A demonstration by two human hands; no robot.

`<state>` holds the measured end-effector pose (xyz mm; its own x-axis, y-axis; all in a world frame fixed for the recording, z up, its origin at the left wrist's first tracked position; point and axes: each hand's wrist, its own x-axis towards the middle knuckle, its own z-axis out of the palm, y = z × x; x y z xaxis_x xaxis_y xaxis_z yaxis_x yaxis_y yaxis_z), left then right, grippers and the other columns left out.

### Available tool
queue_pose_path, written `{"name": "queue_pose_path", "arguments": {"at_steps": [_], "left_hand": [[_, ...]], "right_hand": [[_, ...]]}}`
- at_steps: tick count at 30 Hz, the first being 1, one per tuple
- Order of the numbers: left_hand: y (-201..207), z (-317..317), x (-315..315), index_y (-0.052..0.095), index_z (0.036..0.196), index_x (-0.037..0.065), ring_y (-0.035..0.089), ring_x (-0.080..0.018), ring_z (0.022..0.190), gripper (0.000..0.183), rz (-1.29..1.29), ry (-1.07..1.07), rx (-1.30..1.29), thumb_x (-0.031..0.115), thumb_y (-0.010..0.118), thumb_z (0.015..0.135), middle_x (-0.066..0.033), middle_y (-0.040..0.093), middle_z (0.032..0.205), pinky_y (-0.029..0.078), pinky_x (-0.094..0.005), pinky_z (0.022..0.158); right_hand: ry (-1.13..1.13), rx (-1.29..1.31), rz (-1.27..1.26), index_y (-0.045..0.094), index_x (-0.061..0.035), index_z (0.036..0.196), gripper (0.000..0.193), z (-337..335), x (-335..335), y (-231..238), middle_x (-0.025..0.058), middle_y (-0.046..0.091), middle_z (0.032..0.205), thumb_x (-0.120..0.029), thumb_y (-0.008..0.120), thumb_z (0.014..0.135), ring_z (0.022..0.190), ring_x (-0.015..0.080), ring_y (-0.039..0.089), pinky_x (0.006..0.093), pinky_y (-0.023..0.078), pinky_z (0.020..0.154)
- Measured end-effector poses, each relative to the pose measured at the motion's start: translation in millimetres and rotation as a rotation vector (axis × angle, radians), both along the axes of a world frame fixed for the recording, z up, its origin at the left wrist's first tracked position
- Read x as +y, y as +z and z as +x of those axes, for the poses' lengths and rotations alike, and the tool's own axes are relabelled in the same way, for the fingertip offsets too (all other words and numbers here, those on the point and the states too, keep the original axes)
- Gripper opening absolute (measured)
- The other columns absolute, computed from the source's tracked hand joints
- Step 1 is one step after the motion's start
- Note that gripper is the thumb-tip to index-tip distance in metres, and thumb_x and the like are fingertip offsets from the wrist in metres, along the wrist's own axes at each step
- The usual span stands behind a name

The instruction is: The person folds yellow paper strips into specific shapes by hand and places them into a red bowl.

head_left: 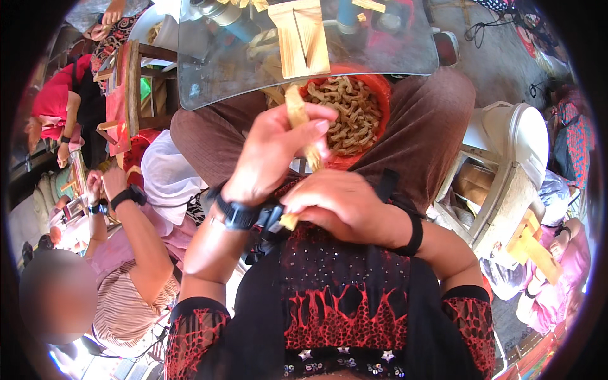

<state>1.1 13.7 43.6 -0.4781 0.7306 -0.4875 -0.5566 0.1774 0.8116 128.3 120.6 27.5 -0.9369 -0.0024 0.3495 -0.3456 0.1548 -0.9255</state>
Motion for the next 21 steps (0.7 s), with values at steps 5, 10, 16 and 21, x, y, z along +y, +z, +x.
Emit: {"name": "queue_pose_path", "arguments": {"at_steps": [5, 10, 16, 21], "left_hand": [[57.6, 21.6, -12.1, 0.058, 0.082, 0.002, 0.062, -0.0302, 0.067, 0.012, -0.127, -0.447, 1.154, 0.009, 0.067, 0.080, -0.0158, 0.060, 0.071, 0.049, -0.0371, 0.059], [108.0, 37.1, -12.0, 0.056, 0.078, 0.003, 0.059, -0.0223, 0.058, 0.016, -0.236, -0.385, 1.541, -0.003, 0.069, 0.072, -0.0080, 0.055, 0.069, 0.046, -0.0319, 0.050], [88.3, 26.9, -10.1, 0.061, 0.081, 0.005, 0.059, -0.0144, 0.062, 0.018, -0.083, -0.081, 1.742, -0.007, 0.070, 0.071, -0.0070, 0.058, 0.083, 0.047, -0.0246, 0.051], [71.2, 27.5, -13.1, 0.066, 0.092, 0.000, 0.063, -0.0100, 0.076, 0.018, -0.078, -0.046, 1.344, -0.005, 0.072, 0.076, -0.0061, 0.062, 0.087, 0.050, -0.0227, 0.057]], "right_hand": [[-0.371, 0.278, 0.008, 0.052, -0.0027, 0.102, 0.011, -12.6, 31.5, 29.4, 0.0102, 0.066, 0.097, -0.006, 0.055, 0.092, 0.096, 0.0255, 0.065, 0.0358, 0.047, 0.086], [-0.299, -0.148, -0.368, 0.052, -0.0001, 0.100, 0.009, -5.6, 29.8, 41.6, 0.0043, 0.063, 0.082, -0.007, 0.048, 0.098, 0.072, 0.0068, 0.058, 0.0215, 0.046, 0.062], [0.107, -0.328, -0.525, 0.064, 0.0044, 0.100, 0.016, 5.2, 49.1, 32.1, 0.0021, 0.062, 0.082, -0.005, 0.056, 0.092, 0.063, 0.0090, 0.056, 0.0223, 0.044, 0.057], [0.029, -0.293, -0.686, 0.061, 0.0042, 0.110, 0.020, 1.5, 39.9, 16.7, 0.0051, 0.063, 0.093, -0.007, 0.057, 0.094, 0.074, 0.0121, 0.061, 0.0253, 0.051, 0.067]]}}
